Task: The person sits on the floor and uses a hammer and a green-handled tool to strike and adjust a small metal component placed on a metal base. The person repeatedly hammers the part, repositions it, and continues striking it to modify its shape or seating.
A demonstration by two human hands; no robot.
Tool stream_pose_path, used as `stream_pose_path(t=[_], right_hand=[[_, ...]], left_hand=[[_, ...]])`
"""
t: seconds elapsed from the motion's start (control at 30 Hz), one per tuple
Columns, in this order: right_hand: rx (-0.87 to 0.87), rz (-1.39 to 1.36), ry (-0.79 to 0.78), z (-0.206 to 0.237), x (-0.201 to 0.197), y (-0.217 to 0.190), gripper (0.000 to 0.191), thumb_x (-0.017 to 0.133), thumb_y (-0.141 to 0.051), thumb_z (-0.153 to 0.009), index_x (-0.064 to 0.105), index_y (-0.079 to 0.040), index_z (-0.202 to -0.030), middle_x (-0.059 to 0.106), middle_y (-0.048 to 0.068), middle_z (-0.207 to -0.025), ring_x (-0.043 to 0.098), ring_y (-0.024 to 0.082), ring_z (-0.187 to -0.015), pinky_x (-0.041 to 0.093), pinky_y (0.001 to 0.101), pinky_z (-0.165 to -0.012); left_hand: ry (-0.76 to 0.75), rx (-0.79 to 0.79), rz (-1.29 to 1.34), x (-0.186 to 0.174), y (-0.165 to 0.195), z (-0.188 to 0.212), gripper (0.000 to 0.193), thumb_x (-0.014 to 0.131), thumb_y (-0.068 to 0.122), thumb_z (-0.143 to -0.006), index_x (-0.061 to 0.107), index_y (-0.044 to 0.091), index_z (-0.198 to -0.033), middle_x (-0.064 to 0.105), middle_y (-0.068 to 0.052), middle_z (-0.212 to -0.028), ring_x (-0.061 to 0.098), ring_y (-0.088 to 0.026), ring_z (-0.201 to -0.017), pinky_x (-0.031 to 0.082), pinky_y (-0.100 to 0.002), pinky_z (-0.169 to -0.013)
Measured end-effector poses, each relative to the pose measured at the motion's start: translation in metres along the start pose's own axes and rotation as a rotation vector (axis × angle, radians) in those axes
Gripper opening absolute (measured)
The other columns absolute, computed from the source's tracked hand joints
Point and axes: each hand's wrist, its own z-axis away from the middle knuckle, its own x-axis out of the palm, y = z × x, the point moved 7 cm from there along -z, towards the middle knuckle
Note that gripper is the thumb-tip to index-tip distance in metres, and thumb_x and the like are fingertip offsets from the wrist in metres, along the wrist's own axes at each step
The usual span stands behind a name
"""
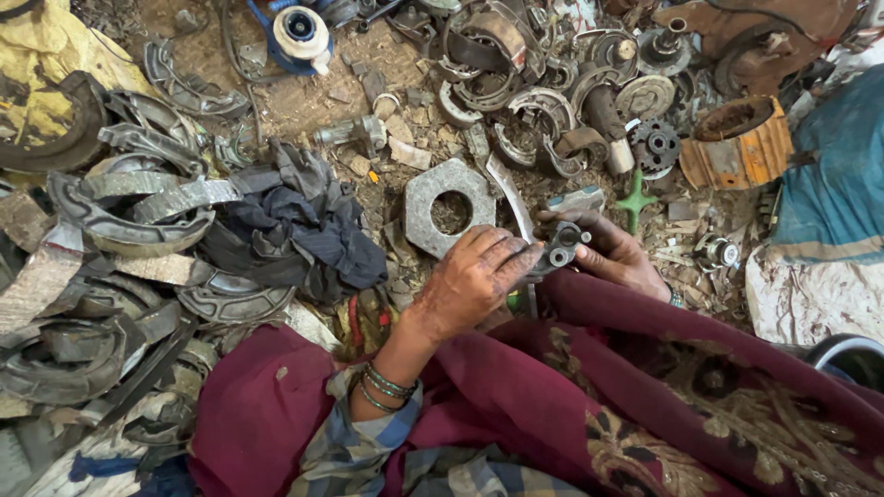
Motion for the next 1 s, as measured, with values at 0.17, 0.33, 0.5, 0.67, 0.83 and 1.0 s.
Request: stream_pose_path(t=[0.17, 0.33, 0.5, 0.67, 0.83, 1.0], right_hand=[[0.02, 0.008, -0.022, -0.001, -0.004, 0.004, 0.04, 0.06, -0.005, -0.101, 0.056, -0.004, -0.141, 0.065, 0.01, -0.137, 0.062, 0.017, -0.121, 0.053, 0.0355, -0.102], [-0.096, 0.135, -0.07, -0.004, -0.006, -0.004, 0.041, 0.062, 0.002, -0.098, 0.057, -0.004, -0.138, 0.061, 0.01, -0.145, 0.059, 0.018, -0.13, 0.049, 0.0359, -0.111], [-0.12, 0.042, -0.062, 0.0, -0.006, -0.007, 0.042, 0.062, 0.01, -0.095, 0.06, -0.003, -0.135, 0.061, 0.012, -0.147, 0.058, 0.019, -0.132, 0.048, 0.0369, -0.112], [-0.124, -0.011, -0.064, 0.003, 0.005, -0.014, 0.047, 0.063, 0.012, -0.092, 0.058, -0.004, -0.135, 0.06, 0.013, -0.148, 0.058, 0.021, -0.135, 0.048, 0.0391, -0.114], [-0.145, 0.187, -0.109, 0.0, 0.014, -0.023, 0.054, 0.068, 0.006, -0.088, 0.055, -0.006, -0.139, 0.053, 0.012, -0.154, 0.057, 0.021, -0.136, 0.049, 0.0392, -0.115], [-0.119, 0.244, -0.099, -0.002, 0.009, -0.011, 0.048, 0.075, 0.005, -0.086, 0.059, -0.005, -0.131, 0.054, 0.013, -0.154, 0.062, 0.022, -0.123, 0.054, 0.0393, -0.105]], left_hand=[[-0.034, -0.004, -0.013, 0.006, -0.001, 0.002, 0.044, 0.064, 0.007, -0.09, 0.067, 0.002, -0.133, 0.07, -0.015, -0.12, 0.065, -0.03, -0.114, 0.05, -0.045, -0.106], [-0.065, 0.032, -0.104, 0.01, 0.001, 0.003, 0.04, 0.062, 0.008, -0.091, 0.069, 0.008, -0.13, 0.071, -0.008, -0.122, 0.064, -0.025, -0.118, 0.043, -0.048, -0.114], [-0.104, 0.071, -0.159, 0.011, 0.002, 0.005, 0.038, 0.061, 0.01, -0.091, 0.07, 0.009, -0.128, 0.07, -0.006, -0.125, 0.063, -0.024, -0.123, 0.039, -0.048, -0.119], [-0.099, 0.099, -0.195, 0.008, 0.004, 0.004, 0.04, 0.061, 0.011, -0.091, 0.069, 0.008, -0.13, 0.067, -0.008, -0.134, 0.06, -0.026, -0.131, 0.043, -0.044, -0.119], [-0.063, 0.077, -0.24, 0.004, 0.004, 0.002, 0.038, 0.061, 0.01, -0.092, 0.069, 0.009, -0.13, 0.062, -0.009, -0.143, 0.056, -0.026, -0.139, 0.043, -0.041, -0.122], [-0.098, 0.083, -0.217, 0.003, 0.001, 0.008, 0.04, 0.063, 0.012, -0.09, 0.068, 0.009, -0.129, 0.058, -0.012, -0.146, 0.054, -0.03, -0.139, 0.044, -0.044, -0.12]])
